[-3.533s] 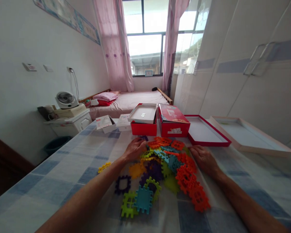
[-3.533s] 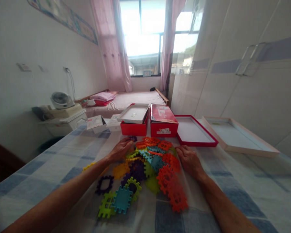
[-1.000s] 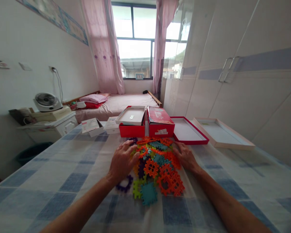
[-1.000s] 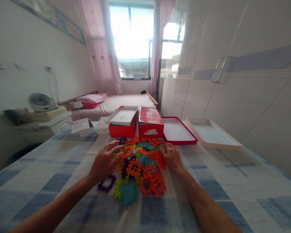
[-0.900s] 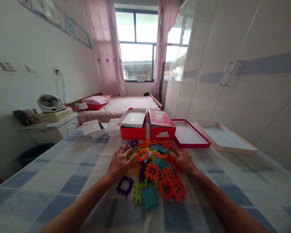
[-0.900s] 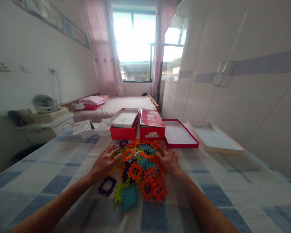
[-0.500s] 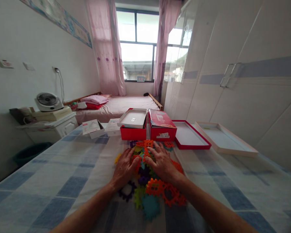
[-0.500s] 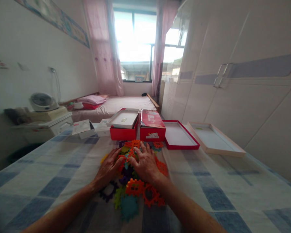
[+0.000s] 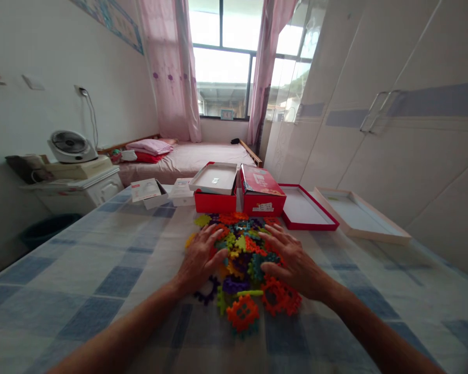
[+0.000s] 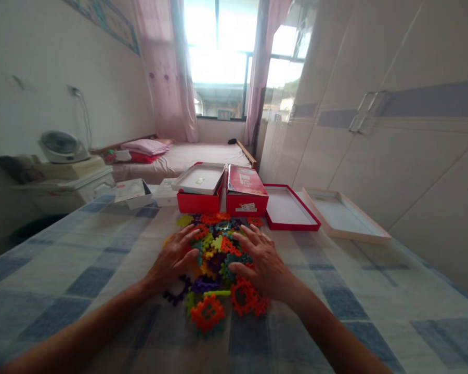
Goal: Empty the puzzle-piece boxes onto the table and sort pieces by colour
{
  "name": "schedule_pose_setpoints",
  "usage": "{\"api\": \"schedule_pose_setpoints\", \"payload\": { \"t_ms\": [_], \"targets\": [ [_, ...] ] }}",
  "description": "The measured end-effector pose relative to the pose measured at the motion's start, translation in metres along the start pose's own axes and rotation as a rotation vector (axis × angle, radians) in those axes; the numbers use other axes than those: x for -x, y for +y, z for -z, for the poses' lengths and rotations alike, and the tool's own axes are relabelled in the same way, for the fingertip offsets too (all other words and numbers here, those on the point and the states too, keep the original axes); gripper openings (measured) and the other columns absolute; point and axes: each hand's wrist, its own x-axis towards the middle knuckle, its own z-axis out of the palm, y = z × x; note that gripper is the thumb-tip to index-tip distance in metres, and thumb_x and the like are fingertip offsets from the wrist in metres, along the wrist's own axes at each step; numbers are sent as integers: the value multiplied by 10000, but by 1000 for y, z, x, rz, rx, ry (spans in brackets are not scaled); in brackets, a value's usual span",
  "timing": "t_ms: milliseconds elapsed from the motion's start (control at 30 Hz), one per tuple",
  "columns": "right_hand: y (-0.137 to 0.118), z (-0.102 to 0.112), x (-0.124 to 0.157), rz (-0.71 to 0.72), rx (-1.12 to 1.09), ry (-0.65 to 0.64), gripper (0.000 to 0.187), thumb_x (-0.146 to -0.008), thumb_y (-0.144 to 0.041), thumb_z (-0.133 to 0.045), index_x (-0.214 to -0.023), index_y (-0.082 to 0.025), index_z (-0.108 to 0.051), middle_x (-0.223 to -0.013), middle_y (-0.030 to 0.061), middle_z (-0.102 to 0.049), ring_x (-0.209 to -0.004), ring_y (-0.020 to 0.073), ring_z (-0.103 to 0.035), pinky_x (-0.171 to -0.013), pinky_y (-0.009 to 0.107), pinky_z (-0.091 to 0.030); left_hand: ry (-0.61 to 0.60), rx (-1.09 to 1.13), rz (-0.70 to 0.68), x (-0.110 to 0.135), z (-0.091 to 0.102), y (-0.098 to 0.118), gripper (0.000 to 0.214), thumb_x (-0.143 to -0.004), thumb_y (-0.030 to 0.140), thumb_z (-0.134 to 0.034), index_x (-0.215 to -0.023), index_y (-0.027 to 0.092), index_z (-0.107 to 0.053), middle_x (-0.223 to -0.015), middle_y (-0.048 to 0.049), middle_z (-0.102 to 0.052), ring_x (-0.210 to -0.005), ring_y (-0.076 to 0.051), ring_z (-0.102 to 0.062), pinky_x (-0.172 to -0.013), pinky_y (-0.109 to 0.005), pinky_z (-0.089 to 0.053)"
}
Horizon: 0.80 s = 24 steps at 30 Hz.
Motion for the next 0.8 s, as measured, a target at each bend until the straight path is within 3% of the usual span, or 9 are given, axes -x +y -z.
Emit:
{"api": "schedule_pose_setpoints", "payload": {
  "t_ms": [133, 233, 300, 400, 567, 700, 800],
  "targets": [
    [3, -7, 45, -26, -86, -153, 989, -636, -598, -678, -1451, -322, -190, -1535, 72, -117, -1394, 325, -98, -1092, 523, -198, -273, -59, -393, 23, 12, 28, 977, -619, 687, -627, -1432, 291, -256, -1530, -94, -172, -1390, -350, -143, -1099, -567, -148],
    [-2, -25, 52, -30, -65, -117, 997, -613, -524, -730, -1444, -307, -226, -1527, 88, -151, -1389, 327, -126, -1090, 523, -204, -310, -126, -488, 32, 8, 44, 911, -655, 602, -661, -1425, 315, -266, -1528, -96, -176, -1387, -349, -163, -1085, -591, -161],
    [-3, -30, 43, -33, -59, -32, 866, -690, -460, -690, -1431, -292, -275, -1509, 90, -218, -1384, 298, -167, -1094, 499, -213, -213, -155, -424, 27, 4, 47, 740, -760, 504, -609, -1407, 293, -317, -1509, -95, -245, -1382, -319, -205, -1091, -561, -196],
    [6, -21, 17, -63, -120, 34, 613, -831, -465, -522, -1393, -289, -353, -1475, 70, -310, -1361, 247, -253, -1092, 462, -239, -59, -126, -284, 5, 4, 36, 572, -843, 452, -512, -1361, 234, -403, -1453, -102, -364, -1358, -275, -284, -1097, -492, -256],
    [53, -16, -33, -251, -166, 154, 544, -894, -456, -382, -1355, -168, -416, -1414, 122, -397, -1318, 219, -340, -1083, 392, -276, 149, -89, 12, -29, 4, -12, 468, -920, 423, -338, -1264, 159, -514, -1394, -118, -437, -1320, -237, -356, -1098, -434, -284],
    [81, -34, -55, -304, -132, 197, 471, -895, -386, -389, -1304, -168, -477, -1362, 109, -461, -1251, 206, -427, -1047, 359, -327, 84, -22, 210, -31, -4, -43, 537, -923, 463, -271, -1252, 128, -531, -1363, -118, -477, -1286, -230, -408, -1084, -406, -312],
    [87, -41, -54, -281, -103, 215, 365, -914, -336, -349, -1135, -204, -608, -1172, 73, -596, -1108, 184, -532, -989, 320, -374, -2, 23, 216, -28, -6, -46, 531, -916, 474, -273, -1226, 151, -560, -1313, -87, -537, -1233, -219, -473, -1060, -376, -349]
  ]
}}
